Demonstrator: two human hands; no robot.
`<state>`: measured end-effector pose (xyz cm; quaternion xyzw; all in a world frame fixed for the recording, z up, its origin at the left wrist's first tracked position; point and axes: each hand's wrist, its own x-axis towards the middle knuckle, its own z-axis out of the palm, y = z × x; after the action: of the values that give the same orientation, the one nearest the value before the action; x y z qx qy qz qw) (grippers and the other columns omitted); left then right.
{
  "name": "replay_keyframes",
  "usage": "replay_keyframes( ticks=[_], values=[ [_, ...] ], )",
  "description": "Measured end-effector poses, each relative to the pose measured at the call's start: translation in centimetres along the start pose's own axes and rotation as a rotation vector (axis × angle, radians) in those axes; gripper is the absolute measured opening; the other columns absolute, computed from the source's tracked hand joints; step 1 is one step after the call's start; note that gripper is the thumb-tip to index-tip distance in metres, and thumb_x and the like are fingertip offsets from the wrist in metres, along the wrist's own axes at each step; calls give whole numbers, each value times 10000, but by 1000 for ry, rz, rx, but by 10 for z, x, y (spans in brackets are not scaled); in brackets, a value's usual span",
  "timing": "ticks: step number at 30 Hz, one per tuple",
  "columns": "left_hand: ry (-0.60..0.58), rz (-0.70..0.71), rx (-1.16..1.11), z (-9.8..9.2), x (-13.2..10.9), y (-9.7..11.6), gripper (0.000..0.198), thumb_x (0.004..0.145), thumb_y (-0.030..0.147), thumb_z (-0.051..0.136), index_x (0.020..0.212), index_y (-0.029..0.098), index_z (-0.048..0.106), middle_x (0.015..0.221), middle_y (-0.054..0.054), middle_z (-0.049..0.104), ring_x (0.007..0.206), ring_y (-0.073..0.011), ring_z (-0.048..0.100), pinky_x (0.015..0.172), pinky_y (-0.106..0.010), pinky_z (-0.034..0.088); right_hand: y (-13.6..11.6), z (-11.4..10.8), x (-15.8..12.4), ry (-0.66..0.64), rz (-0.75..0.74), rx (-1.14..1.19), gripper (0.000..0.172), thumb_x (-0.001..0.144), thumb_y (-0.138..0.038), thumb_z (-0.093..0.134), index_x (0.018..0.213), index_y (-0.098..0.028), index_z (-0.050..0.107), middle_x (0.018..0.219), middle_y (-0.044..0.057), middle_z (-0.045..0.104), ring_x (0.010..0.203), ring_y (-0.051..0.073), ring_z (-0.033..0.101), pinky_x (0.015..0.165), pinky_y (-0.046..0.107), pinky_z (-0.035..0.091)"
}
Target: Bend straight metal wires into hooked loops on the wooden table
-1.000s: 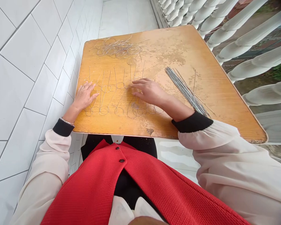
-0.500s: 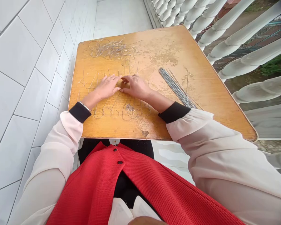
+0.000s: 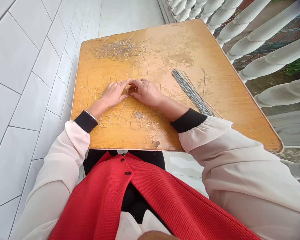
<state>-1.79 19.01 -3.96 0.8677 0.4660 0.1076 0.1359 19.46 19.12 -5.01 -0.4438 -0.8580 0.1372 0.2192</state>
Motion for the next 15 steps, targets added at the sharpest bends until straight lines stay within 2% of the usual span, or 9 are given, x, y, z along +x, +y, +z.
replay_keyframes(
  ticks=[6, 9, 12, 15],
  values=[
    [19, 6, -6, 2, 0, -1, 729, 994, 364, 592, 1664, 237, 335, 1670, -146, 481, 1587, -321, 404, 1318, -574, 261, 0, 3, -1, 16, -12, 18, 452, 965, -307, 567, 1414, -261, 586, 1179, 100, 797, 1172, 327, 680, 1053, 538, 526],
    [26, 3, -3, 3, -1, -1, 744, 993, 350, 597, 1672, 250, 311, 1652, -140, 507, 1566, -315, 435, 1307, -570, 288, 3, 1, -3, 47, -16, 20, 503, 951, -336, 607, 1447, -257, 583, 1251, 106, 774, 1183, 331, 686, 1017, 537, 559],
    [23, 0, -6, 2, -1, 0, 759, 994, 349, 593, 1683, 253, 288, 1641, -141, 518, 1546, -305, 462, 1308, -553, 295, 11, -7, -7, 97, 9, 18, 492, 948, -329, 610, 1433, -245, 611, 1318, 118, 748, 1181, 330, 697, 1007, 538, 573],
    [17, 3, -19, 0, -2, 1, 775, 996, 373, 589, 1692, 242, 274, 1656, -148, 497, 1552, -310, 453, 1318, -547, 277, 22, -20, -11, 135, 73, 47, 413, 980, -286, 539, 1369, -221, 660, 1248, 125, 773, 1093, 300, 734, 978, 513, 588]
  ],
)
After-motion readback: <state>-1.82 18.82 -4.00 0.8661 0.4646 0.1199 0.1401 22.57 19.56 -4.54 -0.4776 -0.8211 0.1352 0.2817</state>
